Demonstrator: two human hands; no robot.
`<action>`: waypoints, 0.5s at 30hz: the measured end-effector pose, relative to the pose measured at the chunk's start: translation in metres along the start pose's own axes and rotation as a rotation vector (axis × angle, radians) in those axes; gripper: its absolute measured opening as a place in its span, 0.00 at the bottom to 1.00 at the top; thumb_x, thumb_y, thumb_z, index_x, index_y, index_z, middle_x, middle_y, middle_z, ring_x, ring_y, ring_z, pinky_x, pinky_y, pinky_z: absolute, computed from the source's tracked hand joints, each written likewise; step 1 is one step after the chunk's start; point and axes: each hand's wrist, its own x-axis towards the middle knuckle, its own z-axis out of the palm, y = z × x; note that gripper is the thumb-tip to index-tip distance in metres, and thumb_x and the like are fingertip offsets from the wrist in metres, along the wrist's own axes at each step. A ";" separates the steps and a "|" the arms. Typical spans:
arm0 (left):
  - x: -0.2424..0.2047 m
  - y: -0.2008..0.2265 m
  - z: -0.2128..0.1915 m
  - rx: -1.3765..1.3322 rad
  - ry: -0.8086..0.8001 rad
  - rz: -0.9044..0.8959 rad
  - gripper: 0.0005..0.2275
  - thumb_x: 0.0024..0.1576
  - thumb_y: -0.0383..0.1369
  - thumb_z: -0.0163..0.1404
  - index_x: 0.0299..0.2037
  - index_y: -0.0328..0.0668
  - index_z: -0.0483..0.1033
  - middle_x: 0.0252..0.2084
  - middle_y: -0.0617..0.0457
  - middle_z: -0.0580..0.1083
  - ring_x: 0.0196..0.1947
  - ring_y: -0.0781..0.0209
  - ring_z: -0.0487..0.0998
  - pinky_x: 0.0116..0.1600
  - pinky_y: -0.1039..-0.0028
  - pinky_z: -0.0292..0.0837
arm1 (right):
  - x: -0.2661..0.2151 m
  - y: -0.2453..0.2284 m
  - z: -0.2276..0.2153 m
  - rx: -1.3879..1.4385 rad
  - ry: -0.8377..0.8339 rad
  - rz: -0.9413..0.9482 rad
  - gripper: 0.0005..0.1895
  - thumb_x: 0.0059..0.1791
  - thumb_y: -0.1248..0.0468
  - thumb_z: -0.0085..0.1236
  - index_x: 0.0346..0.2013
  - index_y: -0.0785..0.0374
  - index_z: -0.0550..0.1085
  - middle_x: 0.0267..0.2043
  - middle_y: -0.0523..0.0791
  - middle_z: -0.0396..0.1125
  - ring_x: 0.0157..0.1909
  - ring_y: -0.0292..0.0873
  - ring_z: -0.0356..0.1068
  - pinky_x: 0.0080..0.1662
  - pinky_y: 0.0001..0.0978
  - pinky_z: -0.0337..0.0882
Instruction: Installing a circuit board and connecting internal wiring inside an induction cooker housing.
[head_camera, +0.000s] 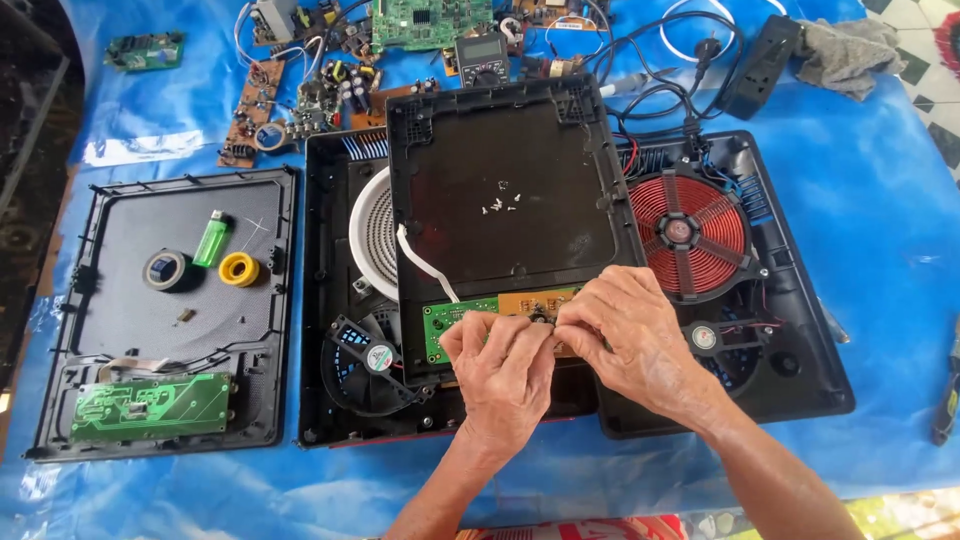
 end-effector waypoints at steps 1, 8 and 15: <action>0.000 0.000 0.000 0.016 0.007 -0.015 0.06 0.57 0.23 0.55 0.35 0.48 0.73 0.32 0.62 0.71 0.30 0.58 0.66 0.45 0.65 0.52 | 0.001 -0.001 -0.003 -0.082 -0.057 -0.020 0.07 0.54 0.61 0.56 0.31 0.54 0.72 0.32 0.36 0.67 0.35 0.43 0.61 0.45 0.39 0.59; -0.001 0.001 -0.002 -0.063 -0.037 -0.100 0.04 0.59 0.28 0.56 0.37 0.50 0.74 0.34 0.61 0.71 0.33 0.58 0.67 0.44 0.64 0.52 | 0.014 -0.094 -0.065 -0.264 -0.492 -0.225 0.06 0.41 0.58 0.54 0.19 0.50 0.70 0.20 0.43 0.60 0.24 0.56 0.62 0.25 0.56 0.62; -0.003 0.001 -0.005 -0.030 -0.046 -0.087 0.02 0.61 0.31 0.54 0.37 0.49 0.74 0.34 0.61 0.70 0.33 0.57 0.67 0.43 0.63 0.49 | -0.210 0.150 -0.085 -0.617 -1.985 0.754 0.33 0.43 0.11 0.63 0.27 0.30 0.73 0.31 0.22 0.64 0.43 0.20 0.66 0.46 0.09 0.67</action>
